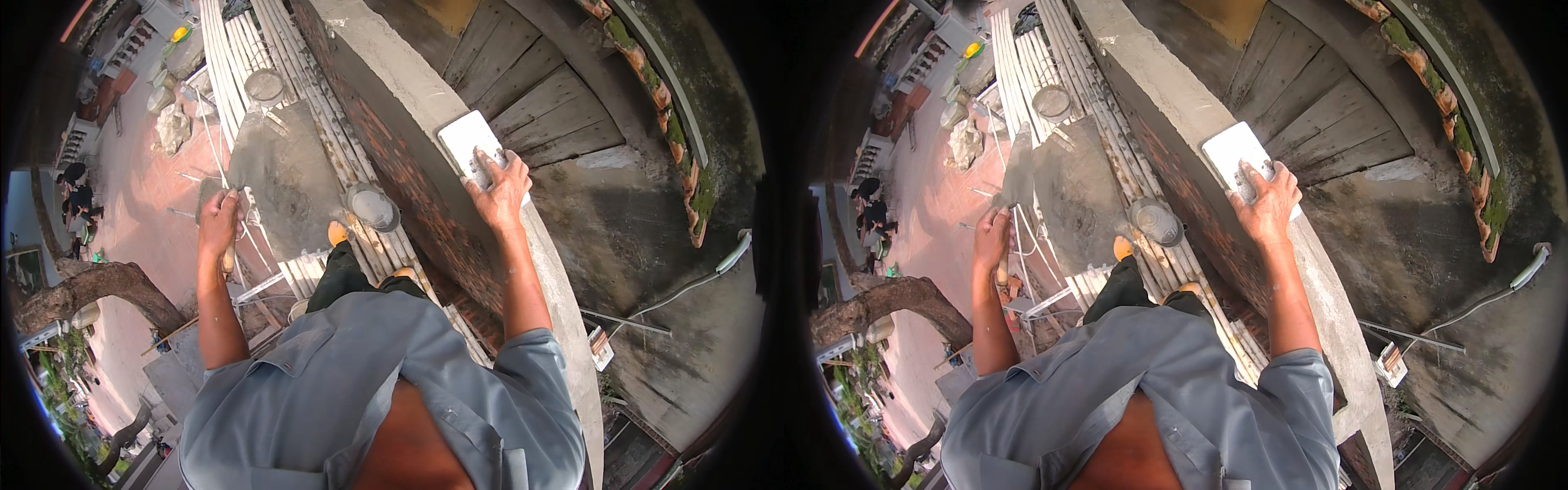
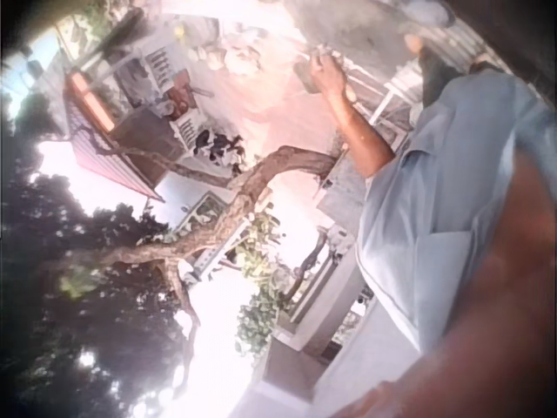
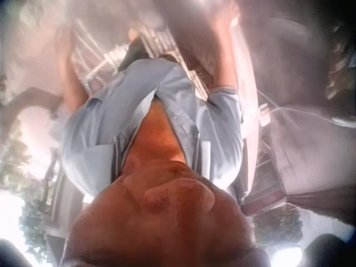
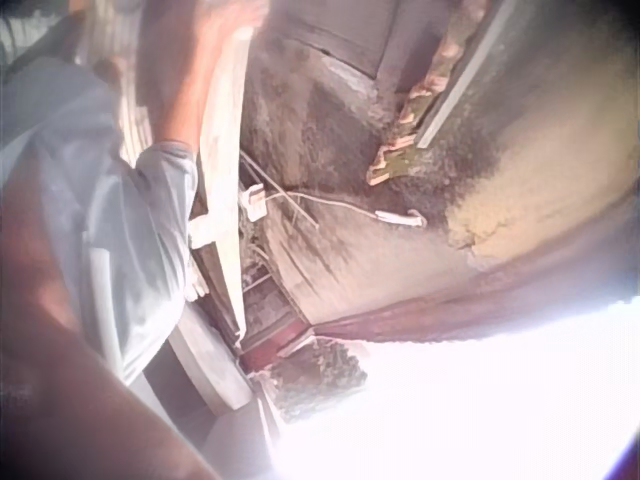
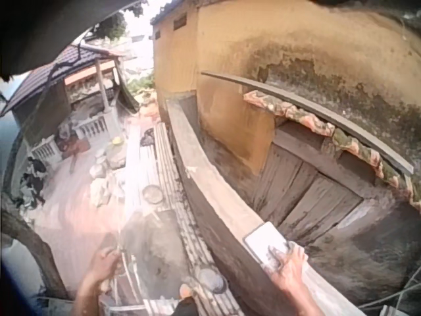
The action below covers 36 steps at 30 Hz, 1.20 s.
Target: The person applies wet cement to a curved brick wall using a trowel and a bucket, then smooths the surface with a rectangular float. The person repeatedly scoops cement, applies it to the wall, and levels it while standing on a bamboo scaffold.
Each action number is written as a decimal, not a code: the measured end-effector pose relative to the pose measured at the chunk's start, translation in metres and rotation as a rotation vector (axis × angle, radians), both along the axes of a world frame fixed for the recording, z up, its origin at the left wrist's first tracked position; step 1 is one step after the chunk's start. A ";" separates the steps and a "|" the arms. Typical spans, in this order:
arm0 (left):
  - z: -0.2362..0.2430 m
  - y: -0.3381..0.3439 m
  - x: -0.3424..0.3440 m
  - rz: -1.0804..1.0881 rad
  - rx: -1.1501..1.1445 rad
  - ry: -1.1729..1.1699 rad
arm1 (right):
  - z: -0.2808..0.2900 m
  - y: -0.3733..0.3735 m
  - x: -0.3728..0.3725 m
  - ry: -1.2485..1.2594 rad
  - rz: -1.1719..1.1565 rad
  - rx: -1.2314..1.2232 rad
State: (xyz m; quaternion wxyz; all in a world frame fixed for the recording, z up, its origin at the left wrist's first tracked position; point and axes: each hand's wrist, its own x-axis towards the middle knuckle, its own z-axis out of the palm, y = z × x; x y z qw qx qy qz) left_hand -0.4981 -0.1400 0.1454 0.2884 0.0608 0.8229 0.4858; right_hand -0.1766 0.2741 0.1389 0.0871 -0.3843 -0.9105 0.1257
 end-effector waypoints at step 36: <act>-0.066 -0.062 -0.180 0.120 -0.155 -0.068 | -0.046 0.048 -0.290 -0.065 0.086 0.075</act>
